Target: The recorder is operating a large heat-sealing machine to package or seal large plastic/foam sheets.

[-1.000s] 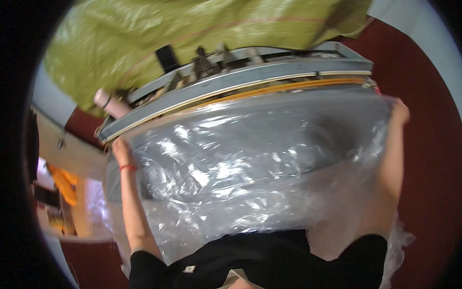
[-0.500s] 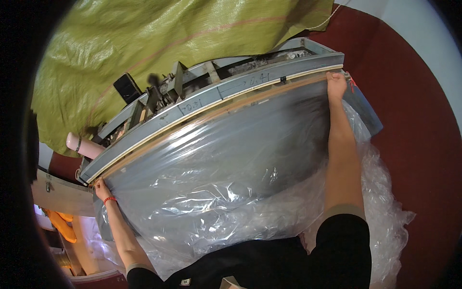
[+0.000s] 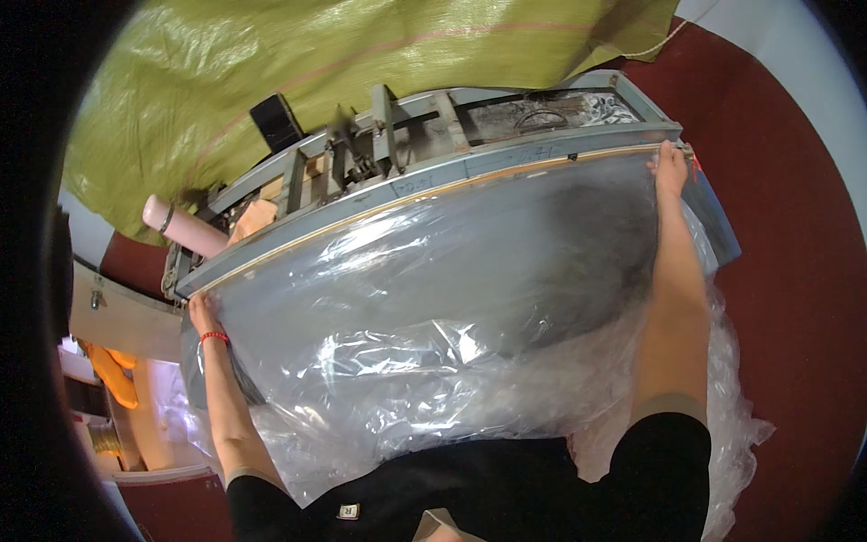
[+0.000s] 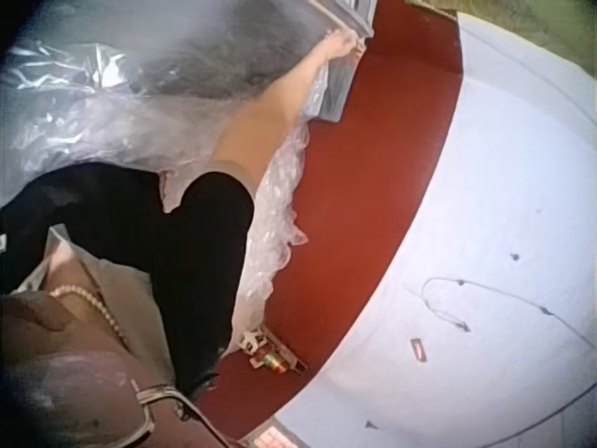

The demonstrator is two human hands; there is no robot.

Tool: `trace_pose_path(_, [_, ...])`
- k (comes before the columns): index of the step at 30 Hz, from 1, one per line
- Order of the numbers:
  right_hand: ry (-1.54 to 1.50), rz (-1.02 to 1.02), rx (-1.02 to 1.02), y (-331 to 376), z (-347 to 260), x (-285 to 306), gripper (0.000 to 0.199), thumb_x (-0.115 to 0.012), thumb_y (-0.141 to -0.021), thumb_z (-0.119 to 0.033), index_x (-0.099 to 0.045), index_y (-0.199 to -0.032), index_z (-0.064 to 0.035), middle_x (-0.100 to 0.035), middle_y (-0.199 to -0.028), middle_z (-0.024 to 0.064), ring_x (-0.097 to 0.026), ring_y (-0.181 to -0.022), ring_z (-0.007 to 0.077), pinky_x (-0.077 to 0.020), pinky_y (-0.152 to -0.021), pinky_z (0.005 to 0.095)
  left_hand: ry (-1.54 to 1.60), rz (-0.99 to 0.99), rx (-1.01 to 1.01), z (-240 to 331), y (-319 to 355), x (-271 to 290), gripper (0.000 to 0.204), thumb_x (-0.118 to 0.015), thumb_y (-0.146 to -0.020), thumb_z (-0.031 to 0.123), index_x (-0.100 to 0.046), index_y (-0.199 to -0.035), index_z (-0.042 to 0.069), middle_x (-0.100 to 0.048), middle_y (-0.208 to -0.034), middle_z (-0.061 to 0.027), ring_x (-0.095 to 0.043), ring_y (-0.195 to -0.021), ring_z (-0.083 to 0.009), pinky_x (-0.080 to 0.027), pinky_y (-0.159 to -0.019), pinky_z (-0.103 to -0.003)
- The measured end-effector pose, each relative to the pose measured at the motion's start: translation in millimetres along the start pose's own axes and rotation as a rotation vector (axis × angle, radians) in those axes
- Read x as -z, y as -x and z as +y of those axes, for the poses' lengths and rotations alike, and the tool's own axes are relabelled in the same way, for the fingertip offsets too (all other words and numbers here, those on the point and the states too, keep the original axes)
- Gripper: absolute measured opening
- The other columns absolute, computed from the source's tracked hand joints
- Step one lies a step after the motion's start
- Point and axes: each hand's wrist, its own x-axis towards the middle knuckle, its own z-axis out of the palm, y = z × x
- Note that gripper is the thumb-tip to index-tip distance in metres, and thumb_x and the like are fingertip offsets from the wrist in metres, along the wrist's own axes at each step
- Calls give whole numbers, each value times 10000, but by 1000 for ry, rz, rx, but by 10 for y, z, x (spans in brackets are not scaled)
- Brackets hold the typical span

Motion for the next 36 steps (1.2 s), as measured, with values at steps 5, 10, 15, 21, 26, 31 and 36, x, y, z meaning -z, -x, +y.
trace_pose_path(5, [402,-107,313,217,-294,468,320,-587,-776,-292,-627,-881,7,-630,-823,67,-566,-718,111,-428,-691,234,-279,-262,-43,540,411,68,56,-506,-798,119,-520,-814,67,-515,-715,19,-485,-637,-76,-385,-552,-202])
trace_pose_path(10, [633,332,433,268,-332,1281,229,-550,-773,-282,-665,-862,-105,-642,-829,83,-603,-758,151,-453,-682,291,-348,-506,-207,1216,1211,84,40,-506,-793,38,-530,-825,44,-515,-758,16,-484,-679,-64,-404,-619,-205])
trace_pose_path(15, [414,167,664,1217,-1505,198,287,-510,-811,-188,-563,-1028,-8,-560,-1045,148,-514,-991,244,-383,-861,316,-209,-598,-155,1739,1835,81,43,-521,-790,20,-528,-829,35,-538,-794,9,-512,-740,-74,-417,-667,-213])
trace_pose_path(21, [-39,-1214,828,3828,-2439,-1834,335,-622,-720,-118,-540,-1039,-58,-522,-1059,88,-487,-1014,216,-386,-874,310,-217,-635,-190,2042,2241,511,71,-535,-771,-2,-536,-838,18,-561,-813,-14,-522,-769,-85,-420,-702,-222])
trace_pose_path(26, [-159,-1250,995,4905,-2292,-2369,331,-643,-725,-262,-575,-942,-22,-571,-911,120,-540,-872,218,-424,-774,303,-325,-663,-248,2293,2428,587,109,-537,-792,43,-542,-892,0,-553,-799,-17,-534,-754,-88,-423,-707,-221])
trace_pose_path(31, [-65,-1605,173,4183,-1842,-2054,157,-614,-758,-204,-619,-752,-47,-588,-705,-1,-513,-657,64,-418,-602,221,-625,-939,277,1932,2475,1018,134,-513,-819,103,-558,-916,22,-563,-716,-1,-546,-713,-87,-434,-676,-223])
trace_pose_path(36, [291,-744,71,2233,-1043,-775,154,-627,-729,-183,-643,-784,-40,-603,-731,-2,-524,-678,72,-413,-628,216,-500,-1268,272,837,3218,1052,104,-507,-830,104,-545,-884,23,-557,-732,-6,-505,-640,-72,-429,-619,-222])
